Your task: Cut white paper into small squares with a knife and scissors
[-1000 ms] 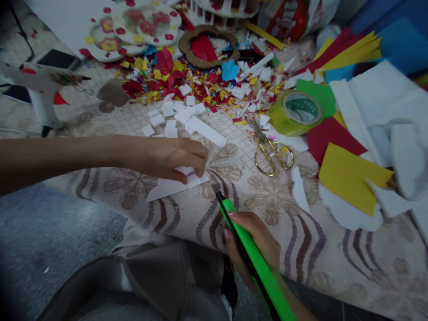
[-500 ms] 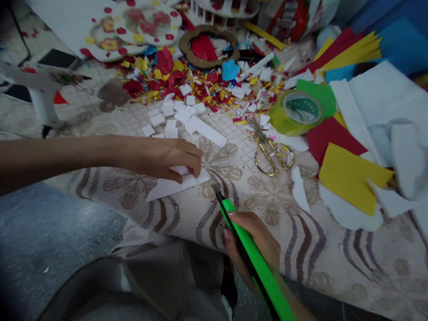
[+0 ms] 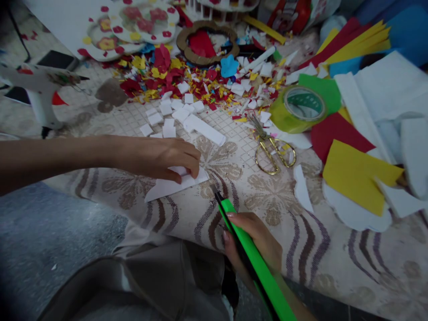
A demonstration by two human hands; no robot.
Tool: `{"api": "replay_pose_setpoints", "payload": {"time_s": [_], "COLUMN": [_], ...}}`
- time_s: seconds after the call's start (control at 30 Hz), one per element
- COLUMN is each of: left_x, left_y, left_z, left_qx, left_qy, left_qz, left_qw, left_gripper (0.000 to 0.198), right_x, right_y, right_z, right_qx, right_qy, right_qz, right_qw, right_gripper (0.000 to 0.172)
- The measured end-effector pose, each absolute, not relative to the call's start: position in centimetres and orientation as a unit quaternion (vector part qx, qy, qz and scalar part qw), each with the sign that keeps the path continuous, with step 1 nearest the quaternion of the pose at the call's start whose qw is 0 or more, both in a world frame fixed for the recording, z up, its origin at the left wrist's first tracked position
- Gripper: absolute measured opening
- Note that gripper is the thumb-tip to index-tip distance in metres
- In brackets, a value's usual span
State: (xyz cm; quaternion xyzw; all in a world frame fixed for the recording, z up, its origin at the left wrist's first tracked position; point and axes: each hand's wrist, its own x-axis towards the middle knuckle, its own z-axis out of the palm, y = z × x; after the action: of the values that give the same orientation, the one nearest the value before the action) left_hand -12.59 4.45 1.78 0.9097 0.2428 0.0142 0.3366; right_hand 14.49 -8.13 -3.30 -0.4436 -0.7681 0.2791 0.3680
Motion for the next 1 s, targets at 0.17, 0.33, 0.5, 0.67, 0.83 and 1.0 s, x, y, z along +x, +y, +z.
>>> {"api": "replay_pose_setpoints", "payload": {"time_s": [0.17, 0.33, 0.5, 0.67, 0.83, 1.0], "left_x": [-12.38, -12.57, -12.86, -12.99, -13.11, -12.90], "left_y": [4.31, 4.35, 4.44, 4.40, 4.38, 3.69], "left_z": [2.15, 2.00, 2.19, 2.47, 2.04, 1.82], "left_qx": [0.903, 0.911, 0.909, 0.909, 0.918, 0.924], "left_qy": [0.260, 0.248, 0.248, 0.246, 0.219, 0.277], "left_qz": [0.004, 0.016, 0.007, 0.000, 0.013, 0.002], "left_qw": [0.341, 0.329, 0.334, 0.336, 0.329, 0.263], "left_gripper": [0.023, 0.025, 0.027, 0.024, 0.022, 0.016], "right_x": [14.43, 14.58, 14.58, 14.41, 14.26, 14.08], "right_y": [-8.31, -8.21, -8.05, -8.06, -8.02, -7.77], "right_z": [-3.40, -3.58, -3.37, -3.11, -3.01, -2.66], "right_qx": [-0.452, -0.457, -0.450, -0.452, -0.460, -0.457], "right_qy": [-0.765, -0.768, -0.772, -0.772, -0.764, -0.772], "right_qz": [0.269, 0.265, 0.263, 0.259, 0.263, 0.245], "right_qw": [0.373, 0.363, 0.365, 0.365, 0.368, 0.366], "right_gripper": [0.032, 0.031, 0.029, 0.030, 0.031, 0.024]}}
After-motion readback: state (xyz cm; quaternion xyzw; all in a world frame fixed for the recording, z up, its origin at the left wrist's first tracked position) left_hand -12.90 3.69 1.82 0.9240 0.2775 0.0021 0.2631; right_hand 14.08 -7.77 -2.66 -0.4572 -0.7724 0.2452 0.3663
